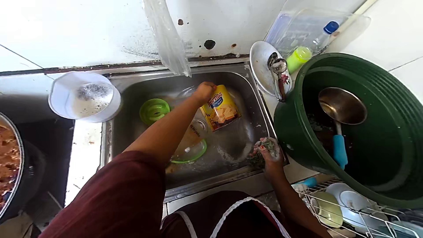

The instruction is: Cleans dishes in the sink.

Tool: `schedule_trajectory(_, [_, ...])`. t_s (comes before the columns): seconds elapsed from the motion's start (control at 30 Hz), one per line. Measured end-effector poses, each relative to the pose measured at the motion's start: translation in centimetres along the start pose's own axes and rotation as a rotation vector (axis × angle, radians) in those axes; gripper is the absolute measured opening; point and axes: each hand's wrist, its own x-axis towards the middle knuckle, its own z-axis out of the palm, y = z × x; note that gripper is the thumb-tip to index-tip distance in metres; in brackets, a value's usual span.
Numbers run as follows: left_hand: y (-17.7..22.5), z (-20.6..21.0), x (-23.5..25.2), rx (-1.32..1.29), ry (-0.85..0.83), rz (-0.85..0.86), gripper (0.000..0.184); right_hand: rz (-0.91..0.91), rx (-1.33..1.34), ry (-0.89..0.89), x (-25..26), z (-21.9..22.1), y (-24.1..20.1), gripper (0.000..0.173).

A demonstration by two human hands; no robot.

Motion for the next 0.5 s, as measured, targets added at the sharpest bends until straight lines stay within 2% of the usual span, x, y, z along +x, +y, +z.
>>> schedule_trajectory(0.17, [-1.6,0.1,-1.1,-0.163,0.083,-0.084,0.026,0.032,0.004,0.016,0.0,0.0,-0.3,0.039])
schedule_trajectory(0.33, [-2.5,-0.3,-0.8,-0.441,0.184,-0.276,0.030,0.047,-0.032,0.017,0.2,-0.2,-0.3,0.040])
schedule_trajectory(0.43, [-1.0,-0.5,-1.7,-0.678,0.166,-0.313,0.034,0.045,-0.027,0.030,0.1,-0.1,-0.2,0.040])
schedule_trajectory(0.5, [1.1,-0.5,-3.6,-0.795,0.166,-0.239,0.033,0.040,-0.032,0.038,0.1,0.0,-0.3,0.040])
